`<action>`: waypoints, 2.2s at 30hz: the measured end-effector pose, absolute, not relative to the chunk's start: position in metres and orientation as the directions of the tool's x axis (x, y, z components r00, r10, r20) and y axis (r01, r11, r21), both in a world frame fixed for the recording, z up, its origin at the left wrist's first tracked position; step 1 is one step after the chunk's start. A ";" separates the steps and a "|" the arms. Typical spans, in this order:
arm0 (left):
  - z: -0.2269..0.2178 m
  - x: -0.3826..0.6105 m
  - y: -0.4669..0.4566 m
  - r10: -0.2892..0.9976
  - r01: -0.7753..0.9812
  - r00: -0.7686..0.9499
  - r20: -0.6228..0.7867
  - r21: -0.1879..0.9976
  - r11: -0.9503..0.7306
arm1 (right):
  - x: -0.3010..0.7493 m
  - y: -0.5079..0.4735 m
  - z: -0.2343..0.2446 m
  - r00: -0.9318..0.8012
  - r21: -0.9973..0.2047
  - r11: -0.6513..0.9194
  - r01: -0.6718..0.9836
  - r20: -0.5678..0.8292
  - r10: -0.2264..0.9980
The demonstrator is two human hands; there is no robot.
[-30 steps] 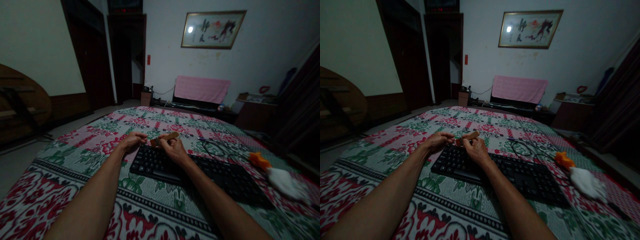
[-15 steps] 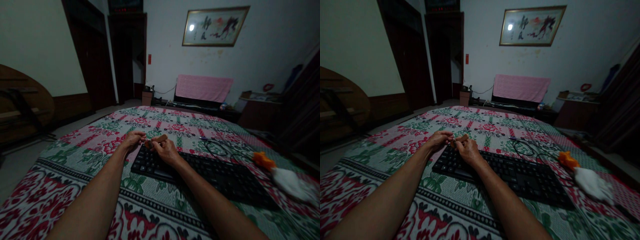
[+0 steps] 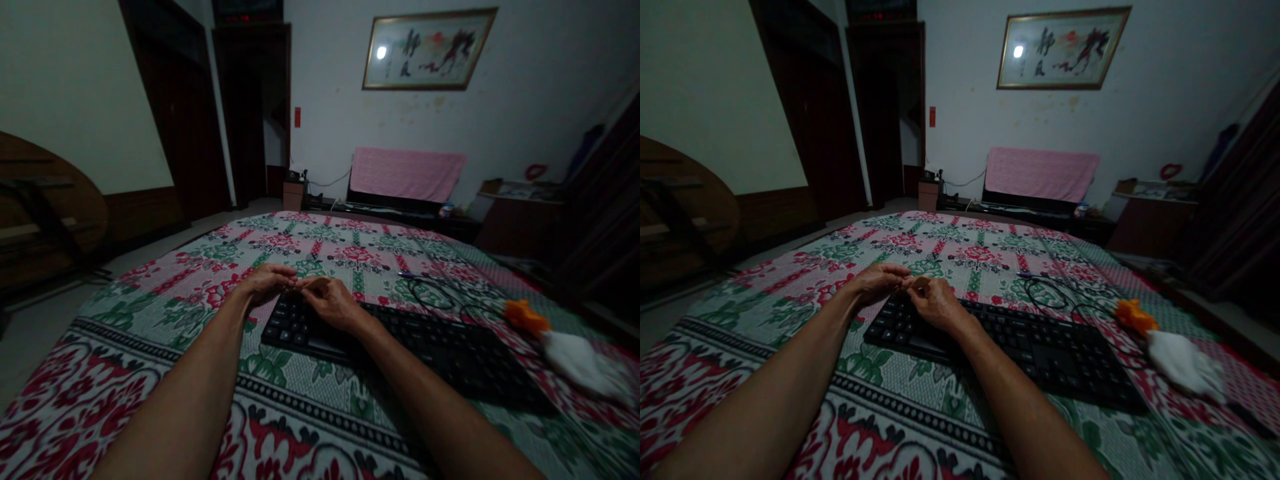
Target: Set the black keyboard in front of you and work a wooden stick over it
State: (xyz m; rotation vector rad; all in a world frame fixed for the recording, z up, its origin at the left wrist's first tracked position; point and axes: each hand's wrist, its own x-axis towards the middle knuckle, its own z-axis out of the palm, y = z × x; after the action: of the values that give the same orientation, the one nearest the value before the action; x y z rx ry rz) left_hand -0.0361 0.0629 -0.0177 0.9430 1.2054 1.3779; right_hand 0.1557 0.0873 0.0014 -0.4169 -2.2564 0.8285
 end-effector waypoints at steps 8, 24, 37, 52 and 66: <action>0.016 -0.029 0.055 0.987 0.121 -0.128 -0.093 0.987 0.109 | 0.176 0.096 0.014 -0.531 -0.689 0.685 0.237 0.499 0.685; 0.034 -0.004 0.061 0.979 0.360 0.200 -0.045 0.932 -0.031 | 0.179 0.099 0.013 -0.570 -0.673 0.715 0.191 0.516 0.639; 0.033 0.001 0.063 0.967 0.417 0.241 -0.083 0.909 -0.026 | 0.188 0.104 0.018 -0.599 -0.691 0.688 0.223 0.459 0.656; 0.037 0.000 0.059 0.953 0.385 0.289 -0.093 0.923 -0.027 | 0.218 0.111 0.015 -0.634 -0.499 0.760 0.418 0.439 0.637; 0.034 0.008 0.062 0.971 0.358 0.233 -0.053 0.933 -0.035 | 0.261 0.119 0.006 -0.613 -0.434 0.755 0.490 0.444 0.653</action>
State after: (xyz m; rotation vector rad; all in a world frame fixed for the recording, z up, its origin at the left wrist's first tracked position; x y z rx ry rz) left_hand 0.0079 0.0617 0.0345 1.5687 1.2842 0.8222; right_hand 0.2609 0.1193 0.0063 -0.8553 -2.3569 0.3610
